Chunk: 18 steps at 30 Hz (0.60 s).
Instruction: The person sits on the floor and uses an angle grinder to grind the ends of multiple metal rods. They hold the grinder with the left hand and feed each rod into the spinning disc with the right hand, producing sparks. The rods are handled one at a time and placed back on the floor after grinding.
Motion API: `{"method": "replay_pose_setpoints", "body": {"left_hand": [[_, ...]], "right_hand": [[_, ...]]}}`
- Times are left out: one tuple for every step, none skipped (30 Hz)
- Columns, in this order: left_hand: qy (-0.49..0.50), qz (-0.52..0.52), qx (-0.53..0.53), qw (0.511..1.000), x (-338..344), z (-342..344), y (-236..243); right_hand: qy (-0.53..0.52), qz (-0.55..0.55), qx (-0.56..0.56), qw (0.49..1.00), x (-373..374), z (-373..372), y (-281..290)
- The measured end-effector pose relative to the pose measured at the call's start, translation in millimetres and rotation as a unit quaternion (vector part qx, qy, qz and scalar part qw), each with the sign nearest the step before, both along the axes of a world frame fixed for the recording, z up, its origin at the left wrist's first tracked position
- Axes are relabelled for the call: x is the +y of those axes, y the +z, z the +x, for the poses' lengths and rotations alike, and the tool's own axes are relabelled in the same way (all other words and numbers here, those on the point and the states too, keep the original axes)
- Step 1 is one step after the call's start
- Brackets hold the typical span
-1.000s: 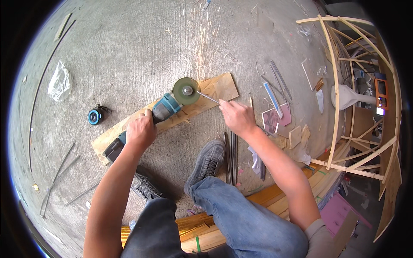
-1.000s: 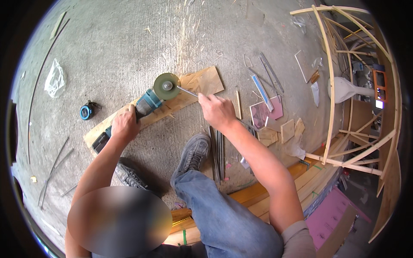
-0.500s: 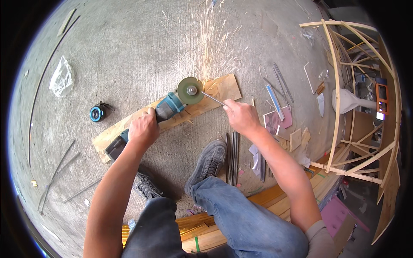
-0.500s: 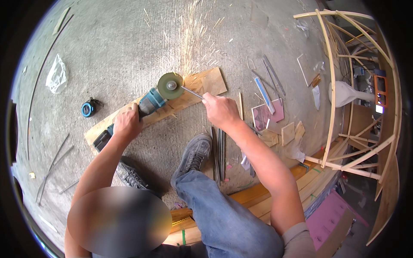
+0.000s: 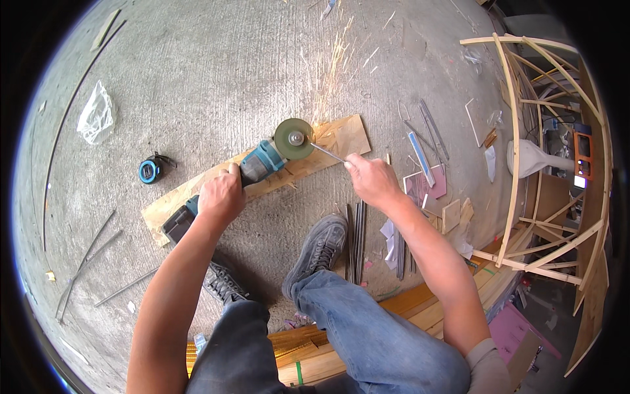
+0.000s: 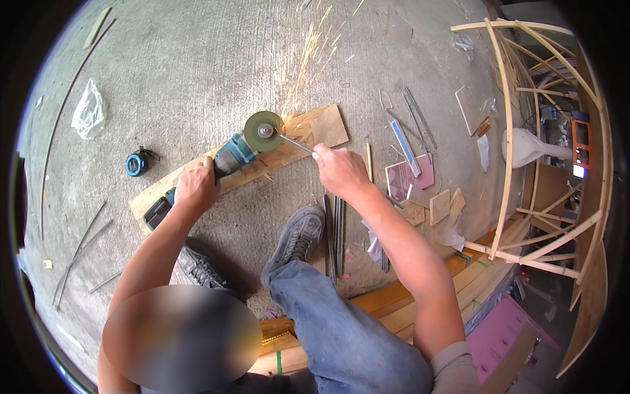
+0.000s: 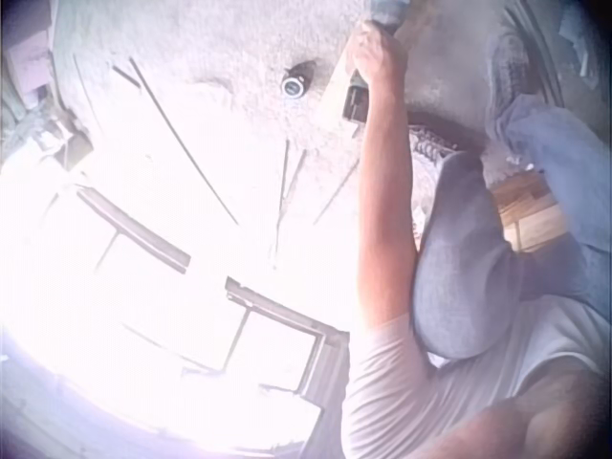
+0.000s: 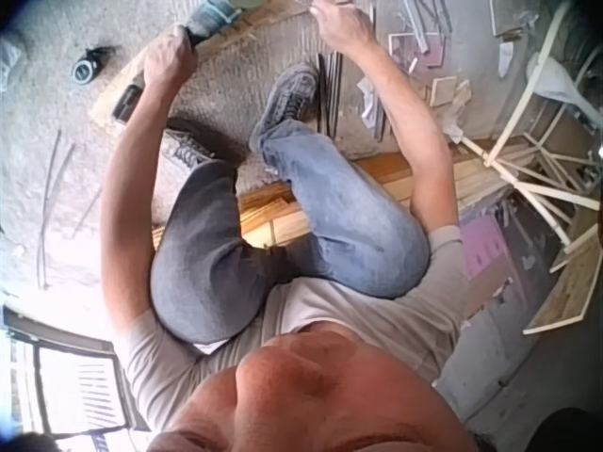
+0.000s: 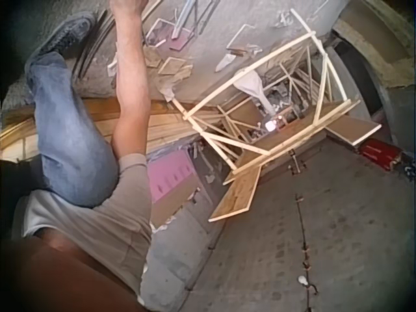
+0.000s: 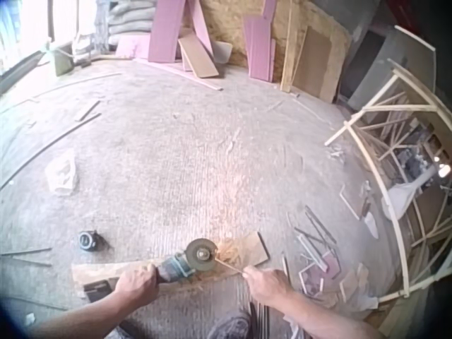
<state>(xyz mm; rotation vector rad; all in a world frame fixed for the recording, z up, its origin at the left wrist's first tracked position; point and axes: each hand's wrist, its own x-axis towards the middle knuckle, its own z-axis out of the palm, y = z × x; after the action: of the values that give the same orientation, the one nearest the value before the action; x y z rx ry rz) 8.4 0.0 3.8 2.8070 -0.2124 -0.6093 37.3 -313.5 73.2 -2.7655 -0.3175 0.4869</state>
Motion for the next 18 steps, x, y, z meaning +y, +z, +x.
{"method": "replay_pose_setpoints", "body": {"left_hand": [[-0.001, 0.002, 0.002, 1.000, 0.1, 0.1, -0.1], [-0.001, 0.004, 0.005, 1.000, 0.2, 0.1, -0.3], [-0.001, 0.004, 0.002, 1.000, 0.4, -0.2, -1.1], [-0.001, 0.004, 0.000, 1.000, 0.4, -0.5, -1.7], [-0.001, 0.004, -0.003, 1.000, 0.4, -0.7, -2.3], [0.000, 0.004, -0.003, 1.000, 0.4, -0.9, -2.9], [0.001, 0.005, -0.003, 1.000, 0.1, -0.9, -2.8], [0.002, 0.005, -0.004, 1.000, 0.1, -0.8, -2.9], [0.006, 0.007, 0.005, 1.000, 0.6, -0.7, -4.3], [0.010, 0.008, 0.014, 1.000, 0.9, 0.0, -5.8], [0.014, 0.010, 0.022, 1.000, 1.4, 0.2, -7.0], [0.015, 0.008, 0.024, 1.000, 2.2, -0.2, -8.1], [0.017, 0.006, 0.026, 1.000, 1.7, 0.3, -7.5], [0.018, 0.004, 0.027, 0.999, 1.3, 0.7, -6.8], [0.013, 0.005, 0.020, 1.000, 1.0, 0.5, -5.9], [0.009, 0.005, 0.013, 1.000, 0.7, 0.2, -2.3], [0.004, 0.006, 0.007, 1.000, 0.5, -0.4, -0.3], [0.004, 0.007, 0.007, 1.000, 0.9, -1.1, -1.0]], "right_hand": [[-0.003, 0.003, 0.005, 1.000, -0.3, 0.1, -1.0], [-0.005, 0.006, 0.009, 1.000, -0.8, 0.2, -2.3], [-0.008, 0.009, 0.014, 1.000, -1.3, 0.4, -3.5], [-0.008, 0.012, 0.019, 1.000, -1.9, 0.6, -4.5], [-0.008, 0.015, 0.024, 1.000, -2.5, 0.8, -5.4], [-0.008, 0.019, 0.029, 0.999, -3.0, 1.2, -5.8], [-0.008, 0.020, 0.031, 0.999, -3.2, 1.8, -5.9], [-0.009, 0.022, 0.033, 0.999, -3.5, 2.3, -6.0], [-0.009, 0.023, 0.036, 0.999, -3.4, 3.0, -6.0], [-0.014, 0.036, 0.054, 0.998, -3.5, 4.0, -5.9], [-0.019, 0.050, 0.072, 0.996, -3.4, 5.4, -5.7], [-0.024, 0.063, 0.090, 0.994, -3.2, 6.6, -5.6], [-0.029, 0.080, 0.107, 0.991, -3.9, 7.2, -6.3], [-0.035, 0.097, 0.123, 0.987, -4.7, 7.6, -7.6], [-0.041, 0.114, 0.140, 0.983, -5.5, 7.8, -8.3], [-0.073, 0.132, 0.185, 0.971, -4.3, 9.0, -7.3], [-0.105, 0.149, 0.229, 0.956, -2.9, 10.1, -5.7], [-0.138, 0.166, 0.273, 0.938, -2.2, 10.9, -5.0]]}}
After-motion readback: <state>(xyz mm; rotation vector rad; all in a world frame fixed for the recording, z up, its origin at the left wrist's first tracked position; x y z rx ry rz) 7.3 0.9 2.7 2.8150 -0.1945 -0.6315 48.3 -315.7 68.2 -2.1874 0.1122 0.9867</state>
